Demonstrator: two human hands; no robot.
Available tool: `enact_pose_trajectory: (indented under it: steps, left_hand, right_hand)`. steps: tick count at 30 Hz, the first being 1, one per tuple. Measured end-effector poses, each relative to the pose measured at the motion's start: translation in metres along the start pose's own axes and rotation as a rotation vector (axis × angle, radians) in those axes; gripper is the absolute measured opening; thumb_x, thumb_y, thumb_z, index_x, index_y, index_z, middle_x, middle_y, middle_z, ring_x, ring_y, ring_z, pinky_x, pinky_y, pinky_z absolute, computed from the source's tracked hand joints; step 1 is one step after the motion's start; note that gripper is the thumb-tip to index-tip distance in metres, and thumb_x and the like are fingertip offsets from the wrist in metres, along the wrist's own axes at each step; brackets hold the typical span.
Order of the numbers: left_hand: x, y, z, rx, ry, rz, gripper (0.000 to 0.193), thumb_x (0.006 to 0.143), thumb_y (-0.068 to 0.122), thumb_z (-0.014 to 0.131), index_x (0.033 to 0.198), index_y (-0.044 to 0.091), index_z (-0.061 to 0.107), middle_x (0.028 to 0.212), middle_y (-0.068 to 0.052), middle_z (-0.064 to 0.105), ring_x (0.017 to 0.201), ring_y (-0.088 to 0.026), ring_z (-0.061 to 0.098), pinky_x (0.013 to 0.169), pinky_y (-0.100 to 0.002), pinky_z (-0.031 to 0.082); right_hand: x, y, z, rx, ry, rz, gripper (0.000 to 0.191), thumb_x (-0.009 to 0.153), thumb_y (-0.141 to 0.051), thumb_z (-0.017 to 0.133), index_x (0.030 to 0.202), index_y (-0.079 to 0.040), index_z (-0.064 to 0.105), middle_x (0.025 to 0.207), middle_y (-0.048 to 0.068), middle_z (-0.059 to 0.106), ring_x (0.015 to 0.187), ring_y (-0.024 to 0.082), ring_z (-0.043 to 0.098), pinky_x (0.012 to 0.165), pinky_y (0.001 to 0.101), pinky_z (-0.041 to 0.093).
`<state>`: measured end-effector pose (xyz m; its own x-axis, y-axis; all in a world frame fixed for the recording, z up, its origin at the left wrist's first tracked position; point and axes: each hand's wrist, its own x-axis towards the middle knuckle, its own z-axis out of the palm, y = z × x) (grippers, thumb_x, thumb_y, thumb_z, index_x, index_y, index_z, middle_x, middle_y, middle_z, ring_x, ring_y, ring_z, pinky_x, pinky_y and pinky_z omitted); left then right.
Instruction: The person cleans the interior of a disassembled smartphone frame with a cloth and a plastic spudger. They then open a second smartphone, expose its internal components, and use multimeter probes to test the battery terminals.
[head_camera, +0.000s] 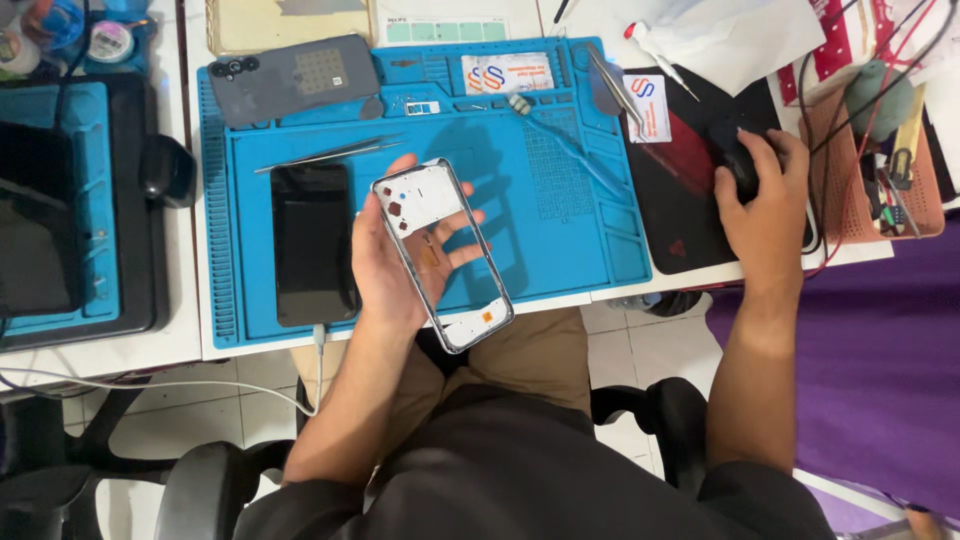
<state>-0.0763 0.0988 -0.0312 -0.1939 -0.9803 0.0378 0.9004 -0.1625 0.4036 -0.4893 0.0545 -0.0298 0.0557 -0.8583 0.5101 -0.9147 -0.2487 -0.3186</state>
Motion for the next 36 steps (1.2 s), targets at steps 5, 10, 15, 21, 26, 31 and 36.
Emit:
enact_pose_trajectory:
  steps: [5,10,15,21,26,31,36]
  left_hand:
    - [-0.001,-0.006,-0.001,0.171,0.102,0.031,0.062,0.102,0.060,0.054,0.153,0.027,0.036,0.134,-0.014,0.058,0.118,-0.029,0.063,0.091,-0.053,0.059]
    - [0.003,-0.015,-0.010,0.223,0.128,0.058,0.071,0.095,0.061,0.063,0.152,0.029,0.036,0.125,-0.007,0.056,0.108,-0.022,0.061,0.087,-0.044,0.058]
    - [0.008,-0.024,-0.017,0.150,0.116,0.072,0.070,0.098,0.044,0.074,0.153,0.024,0.036,0.116,-0.005,0.055,0.096,-0.019,0.057,0.074,-0.036,0.052]
    - [0.013,-0.028,-0.004,0.522,0.339,0.095,0.068,0.096,0.012,0.066,0.154,0.013,0.029,0.128,-0.003,0.054,0.101,-0.011,0.058,0.071,-0.027,0.051]
    - [0.020,-0.029,-0.003,0.713,0.404,0.132,0.068,0.101,0.005,0.058,0.161,0.006,0.026,0.130,-0.010,0.053,0.099,-0.013,0.057,0.073,-0.026,0.052]
    - [0.019,-0.029,-0.002,0.877,0.365,0.140,0.068,0.101,0.003,0.054,0.160,0.002,0.020,0.139,-0.015,0.053,0.104,-0.017,0.059,0.081,-0.030,0.056]
    - [0.013,-0.021,0.017,1.342,0.269,0.128,0.071,0.103,0.010,0.055,0.159,-0.002,0.014,0.153,-0.021,0.050,0.126,-0.026,0.061,0.099,-0.034,0.054]
  right_hand:
    - [0.002,-0.004,-0.006,0.018,0.074,0.124,0.035,0.100,-0.004,0.072,0.133,-0.003,0.061,0.138,0.023,0.047,0.125,0.041,0.057,0.110,0.0470,0.050]
    - [0.003,-0.007,-0.009,0.004,0.024,0.095,0.037,0.094,-0.007,0.077,0.129,-0.004,0.065,0.133,0.024,0.048,0.121,0.043,0.056,0.104,0.0492,0.049]
    - [0.011,0.010,-0.005,-0.036,0.051,0.066,0.035,0.105,-0.009,0.075,0.137,-0.004,0.062,0.146,0.024,0.048,0.137,0.046,0.051,0.116,0.0486,0.045]
    - [0.011,0.023,-0.005,-0.020,0.048,0.074,0.046,0.099,-0.009,0.076,0.142,-0.005,0.062,0.147,0.025,0.048,0.135,0.046,0.050,0.115,0.0490,0.044]
    - [0.010,0.027,-0.005,-0.025,0.045,0.065,0.043,0.100,-0.009,0.076,0.141,-0.005,0.062,0.148,0.025,0.048,0.137,0.046,0.050,0.116,0.0495,0.043]
    - [0.009,0.031,-0.006,-0.025,0.041,0.067,0.045,0.101,-0.009,0.075,0.143,-0.005,0.062,0.149,0.025,0.048,0.137,0.046,0.050,0.116,0.0500,0.043]
    - [0.007,0.028,-0.005,0.000,0.039,0.066,0.043,0.102,-0.009,0.074,0.143,-0.005,0.061,0.150,0.024,0.048,0.138,0.045,0.050,0.117,0.0496,0.043]
